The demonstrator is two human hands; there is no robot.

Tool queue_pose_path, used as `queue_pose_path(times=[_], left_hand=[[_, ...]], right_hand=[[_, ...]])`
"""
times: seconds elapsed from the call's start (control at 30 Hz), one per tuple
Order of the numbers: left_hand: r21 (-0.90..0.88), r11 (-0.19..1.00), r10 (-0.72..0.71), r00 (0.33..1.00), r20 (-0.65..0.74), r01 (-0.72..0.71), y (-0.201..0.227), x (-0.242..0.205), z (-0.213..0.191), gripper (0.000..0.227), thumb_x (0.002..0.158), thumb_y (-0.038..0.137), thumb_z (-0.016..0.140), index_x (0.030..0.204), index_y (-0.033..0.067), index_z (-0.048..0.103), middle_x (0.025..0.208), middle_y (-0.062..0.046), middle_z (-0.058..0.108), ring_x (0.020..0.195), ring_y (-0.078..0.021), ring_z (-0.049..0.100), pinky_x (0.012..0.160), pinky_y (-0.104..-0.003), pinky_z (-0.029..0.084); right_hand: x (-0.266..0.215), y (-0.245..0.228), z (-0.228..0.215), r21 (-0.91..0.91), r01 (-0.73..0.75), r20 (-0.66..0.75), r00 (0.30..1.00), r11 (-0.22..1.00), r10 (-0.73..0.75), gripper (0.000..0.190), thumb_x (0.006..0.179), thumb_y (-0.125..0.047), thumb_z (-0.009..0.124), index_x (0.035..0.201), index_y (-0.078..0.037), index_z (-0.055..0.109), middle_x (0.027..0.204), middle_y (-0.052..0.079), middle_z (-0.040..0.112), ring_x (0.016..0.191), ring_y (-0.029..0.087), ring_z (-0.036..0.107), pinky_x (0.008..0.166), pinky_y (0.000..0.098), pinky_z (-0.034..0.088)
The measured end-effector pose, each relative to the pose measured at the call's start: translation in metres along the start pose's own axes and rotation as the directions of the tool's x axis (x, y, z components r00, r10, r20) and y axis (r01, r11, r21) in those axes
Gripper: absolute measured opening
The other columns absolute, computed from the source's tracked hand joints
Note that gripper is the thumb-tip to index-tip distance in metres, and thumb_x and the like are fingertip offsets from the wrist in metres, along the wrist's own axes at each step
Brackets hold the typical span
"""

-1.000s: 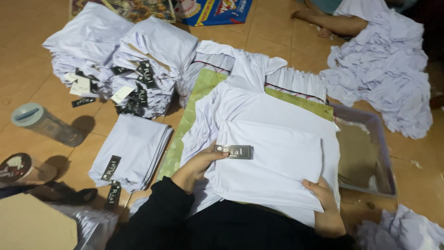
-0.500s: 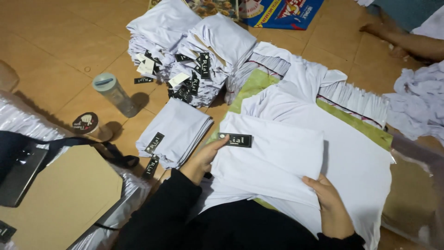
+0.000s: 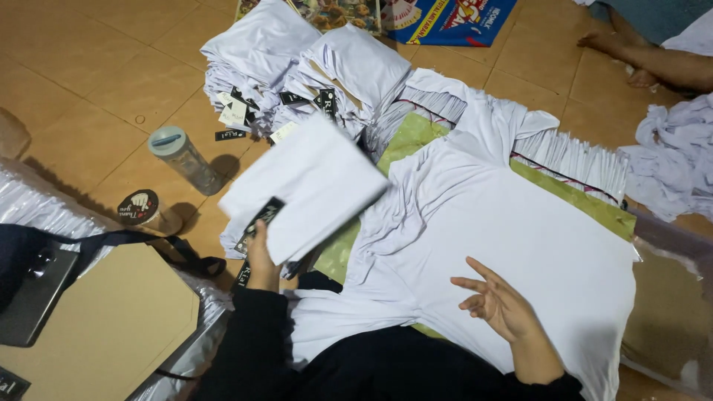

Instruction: The person folds white shirts on a green mat using a cardboard template. They place the template on the shirt, fold the sides and bottom over it, remove the template, and then fold the shirt in half before stacking it.

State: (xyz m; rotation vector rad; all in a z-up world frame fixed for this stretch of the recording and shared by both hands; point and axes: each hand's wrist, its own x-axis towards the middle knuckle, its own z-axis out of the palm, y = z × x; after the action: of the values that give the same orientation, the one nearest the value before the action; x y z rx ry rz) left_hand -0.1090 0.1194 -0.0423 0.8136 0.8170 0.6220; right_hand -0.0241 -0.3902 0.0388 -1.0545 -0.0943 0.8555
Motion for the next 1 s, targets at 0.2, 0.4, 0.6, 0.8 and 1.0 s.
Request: queue_pose_path(times=[0.2,0.4,0.6,0.8,1.0], left_hand=[[-0.118,0.962,0.229,0.962,-0.147,-0.247,-0.032,0.043,-0.047,0.053,0.097,0.034,0.063,0.138,0.001,0.056,0.134,-0.015,0.066,0.12,-0.0281,0.066,0.104,-0.041,0.055],[0.24,0.942,0.309,0.888,-0.34,-0.236,-0.052,0.051,-0.06,0.042,0.09,0.016,0.057,0.129,0.0004,0.063,0.127,-0.012,0.069,0.113,-0.0241,0.067,0.097,-0.034,0.054],[0.828,0.521,0.731,0.609,-0.307,-0.208,-0.047,0.063,-0.044,0.072,0.076,0.005,0.068,0.145,0.0081,0.047,0.14,-0.026,0.051,0.131,-0.0455,0.044,0.11,-0.057,0.032],[0.624,0.368,0.52,0.709,0.477,-0.69,-0.039,-0.003,0.068,0.024,0.093,0.012,0.069,0.117,0.009,0.066,0.105,-0.014,0.069,0.096,-0.0344,0.068,0.079,-0.043,0.055],[0.648,0.105,-0.234,0.614,0.753,-0.754,0.0,-0.142,0.159,0.054,0.086,0.053,0.066,0.129,0.0204,0.066,0.115,-0.011,0.072,0.111,-0.0339,0.069,0.088,-0.049,0.059]], right_hand=[[-0.016,0.009,-0.014,-0.031,-0.015,-0.068,0.998,0.999,0.013,0.075,0.099,-0.036,0.055,0.161,-0.007,0.024,0.138,0.035,0.059,0.086,0.033,0.077,0.061,0.0316,0.064],[-0.029,0.007,0.003,-0.078,-0.093,-0.15,0.985,0.993,0.081,0.072,0.095,-0.033,0.056,0.159,-0.009,0.032,0.139,0.03,0.063,0.089,0.034,0.076,0.066,0.0355,0.062],[-0.037,-0.009,0.017,-0.187,-0.236,-0.363,0.919,0.954,0.157,0.057,0.098,-0.025,0.05,0.151,-0.007,0.049,0.134,0.027,0.069,0.091,0.036,0.073,0.077,0.0442,0.058],[0.02,-0.031,-0.005,-0.55,-0.086,-0.356,0.924,0.831,-0.14,0.044,0.1,-0.016,0.058,0.141,0.001,0.06,0.116,0.028,0.073,0.087,0.035,0.078,0.075,0.042,0.065],[0.147,-0.073,0.022,-0.831,-0.082,-0.273,0.922,0.551,-0.274,0.033,0.101,-0.012,0.06,0.132,-0.017,0.069,0.102,0.015,0.078,0.085,0.025,0.077,0.073,0.0318,0.064]])
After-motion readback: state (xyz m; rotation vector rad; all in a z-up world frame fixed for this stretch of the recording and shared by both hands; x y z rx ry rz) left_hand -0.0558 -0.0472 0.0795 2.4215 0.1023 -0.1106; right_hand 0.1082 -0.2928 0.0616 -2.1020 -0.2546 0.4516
